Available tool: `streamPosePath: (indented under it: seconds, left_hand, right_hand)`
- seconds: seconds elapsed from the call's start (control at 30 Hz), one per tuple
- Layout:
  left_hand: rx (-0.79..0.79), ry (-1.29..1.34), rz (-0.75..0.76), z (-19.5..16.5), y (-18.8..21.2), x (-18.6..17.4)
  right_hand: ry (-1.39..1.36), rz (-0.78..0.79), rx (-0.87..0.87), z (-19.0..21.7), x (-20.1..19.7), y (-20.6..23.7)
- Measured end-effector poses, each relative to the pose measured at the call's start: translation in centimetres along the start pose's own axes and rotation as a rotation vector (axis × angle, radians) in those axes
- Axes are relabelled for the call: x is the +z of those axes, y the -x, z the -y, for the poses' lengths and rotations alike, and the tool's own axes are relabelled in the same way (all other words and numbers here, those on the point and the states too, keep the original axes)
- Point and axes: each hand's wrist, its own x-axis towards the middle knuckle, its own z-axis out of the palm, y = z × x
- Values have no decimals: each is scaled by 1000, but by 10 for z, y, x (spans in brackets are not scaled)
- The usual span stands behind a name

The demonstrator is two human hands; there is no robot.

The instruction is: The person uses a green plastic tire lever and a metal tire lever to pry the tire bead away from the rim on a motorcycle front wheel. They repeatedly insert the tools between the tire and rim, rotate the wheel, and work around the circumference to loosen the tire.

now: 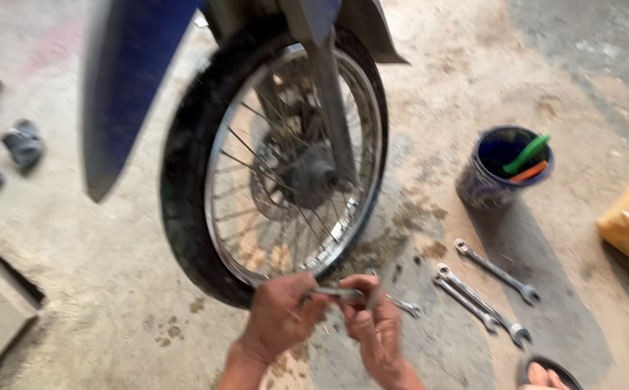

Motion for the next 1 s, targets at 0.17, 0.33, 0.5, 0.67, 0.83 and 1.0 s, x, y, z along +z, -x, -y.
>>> streamPosePath:
  seconds: [0.17, 0.33, 0.5, 0.67, 0.83, 1.0]
  left_hand:
    - [-97, 60, 60, -4, -7, -8]
    - [-98, 111, 25, -18, -7, -12]
    - [-124, 158, 38, -18, -6, -11]
    - [-116, 135, 40, -7, 0, -4]
    - [-75, 142, -10, -6, -1, 1]
    - [-54, 131, -44, -5, -1, -12]
  right_hand:
    - [588, -152, 347, -73, -1, 47]
    - [567, -117, 338, -100, 26, 61]
    - [523, -125, 365, -94, 39, 58]
    - [420, -163, 413, -101, 40, 61]
    - [552, -228, 132, -117, 61, 59]
    - [115, -244, 473, -116, 66, 49]
